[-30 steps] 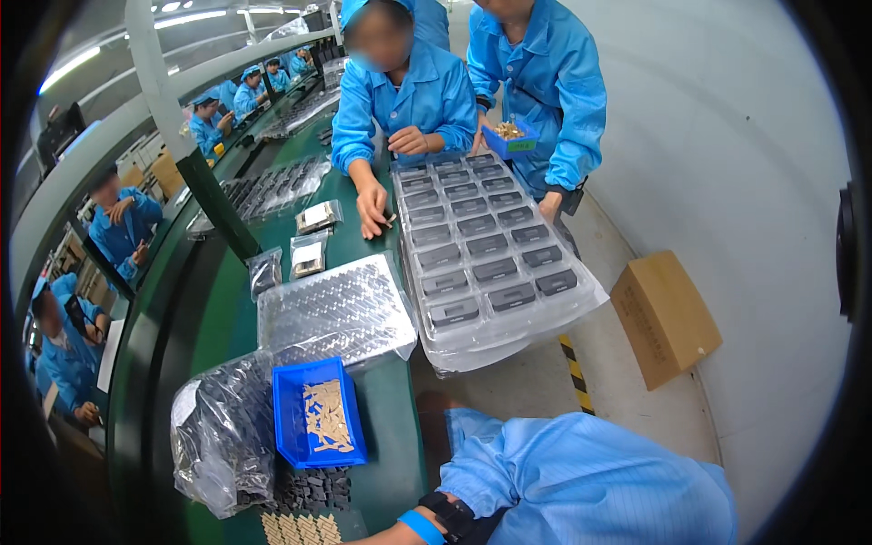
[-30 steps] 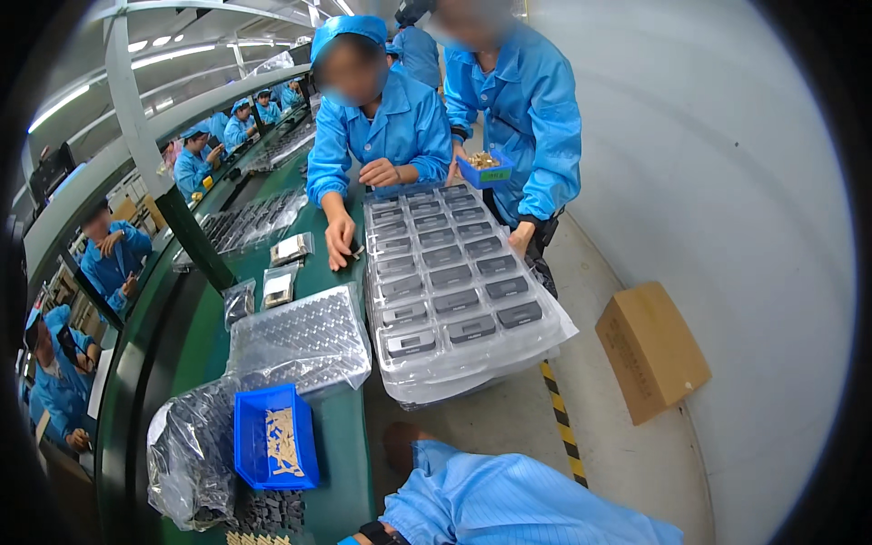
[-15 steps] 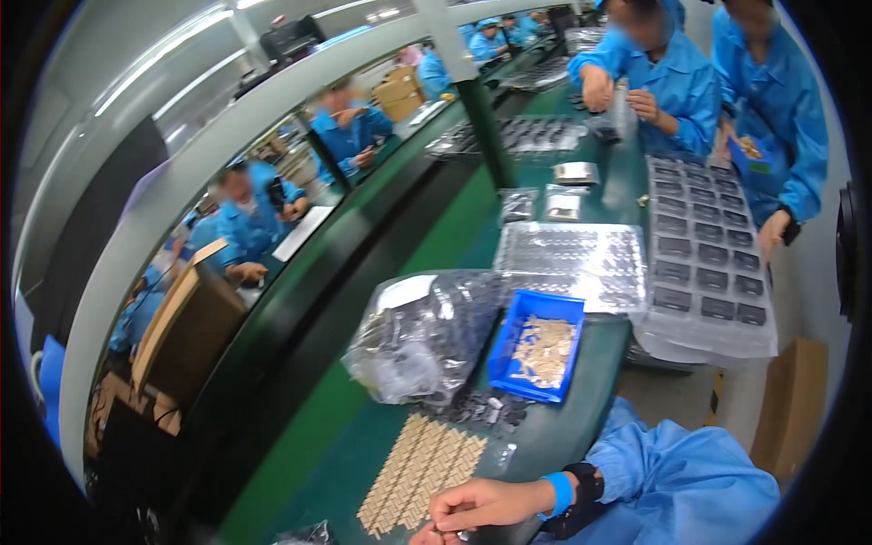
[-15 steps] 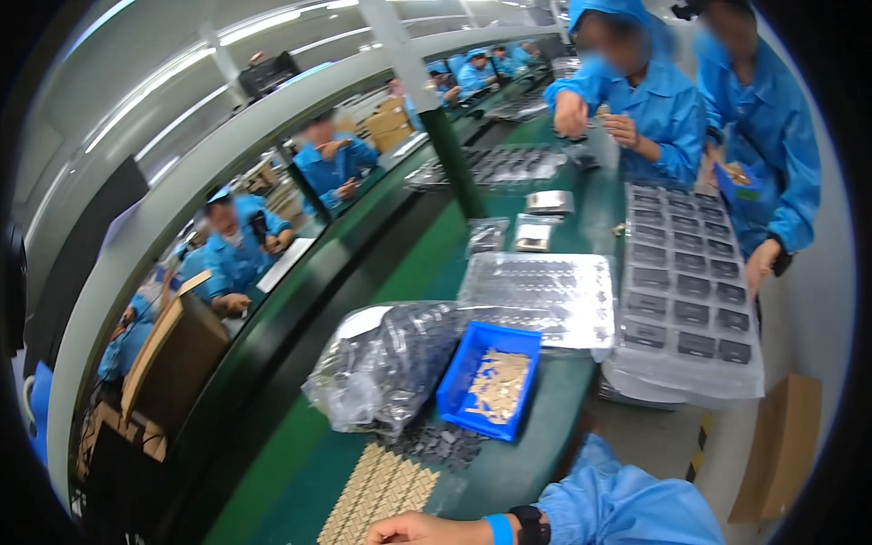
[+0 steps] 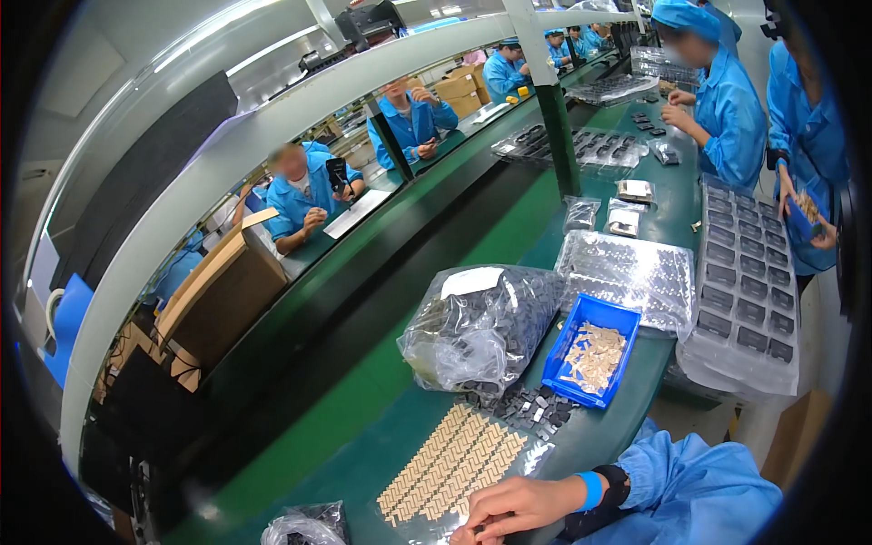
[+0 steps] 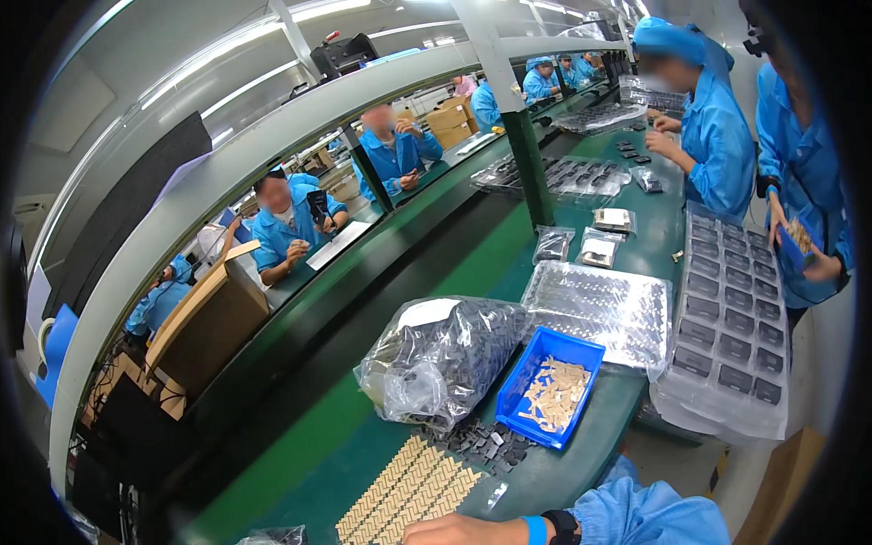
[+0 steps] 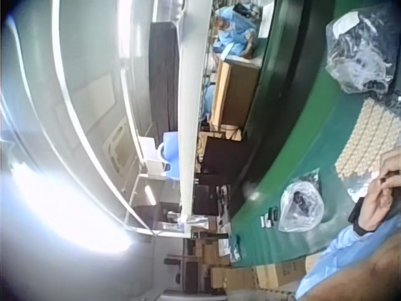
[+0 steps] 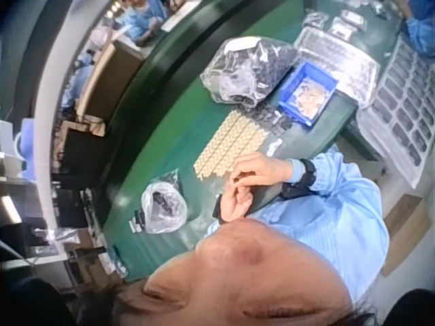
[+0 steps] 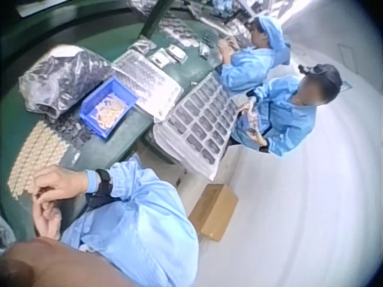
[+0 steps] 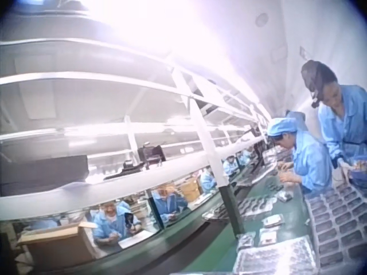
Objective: Assembling small metallic pins into black plastic housings on a factory assembly line.
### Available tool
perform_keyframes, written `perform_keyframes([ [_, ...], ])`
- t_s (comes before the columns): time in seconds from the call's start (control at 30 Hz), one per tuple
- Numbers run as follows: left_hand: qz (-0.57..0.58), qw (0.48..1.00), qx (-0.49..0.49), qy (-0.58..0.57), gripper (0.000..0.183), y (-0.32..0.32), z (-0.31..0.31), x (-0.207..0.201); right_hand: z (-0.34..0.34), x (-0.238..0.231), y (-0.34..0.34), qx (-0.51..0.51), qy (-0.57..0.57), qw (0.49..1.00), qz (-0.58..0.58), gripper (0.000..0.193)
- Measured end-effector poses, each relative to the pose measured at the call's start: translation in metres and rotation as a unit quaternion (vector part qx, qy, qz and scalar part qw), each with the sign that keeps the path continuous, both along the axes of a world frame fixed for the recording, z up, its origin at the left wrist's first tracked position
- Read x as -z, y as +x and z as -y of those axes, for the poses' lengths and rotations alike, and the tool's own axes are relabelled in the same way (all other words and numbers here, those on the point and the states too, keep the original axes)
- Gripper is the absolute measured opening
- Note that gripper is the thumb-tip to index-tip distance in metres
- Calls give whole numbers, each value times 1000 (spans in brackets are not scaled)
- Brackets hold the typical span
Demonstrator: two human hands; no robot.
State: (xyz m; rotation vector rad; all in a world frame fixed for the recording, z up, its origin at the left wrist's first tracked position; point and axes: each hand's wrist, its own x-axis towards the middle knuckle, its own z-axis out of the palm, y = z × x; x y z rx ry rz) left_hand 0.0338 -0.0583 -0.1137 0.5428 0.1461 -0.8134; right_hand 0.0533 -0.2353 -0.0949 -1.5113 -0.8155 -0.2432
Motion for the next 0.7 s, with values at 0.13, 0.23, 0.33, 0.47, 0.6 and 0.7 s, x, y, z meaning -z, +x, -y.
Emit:
perform_keyframes([
  [0.13,55,998,17,35,18,-3,-8,9,-1,-6,-5,-14,10,999,36,12],
  [0.23,168,978,-2,123,34,-9,-20,28,0,-7,-6,-12,-24,998,61,14],
  [0.33,213,971,31,107,36,-1,-11,-9,0,-6,-8,-11,-39,997,70,20],
  [0.47,235,967,76,60,23,13,-22,-6,22,-4,-19,54,-84,994,52,17],
  [0.6,293,952,36,80,19,13,-16,-7,45,40,-36,199,-257,945,36,18],
  [0.7,310,950,33,2,23,19,-14,-4,42,43,-38,238,-243,940,37,16],
])
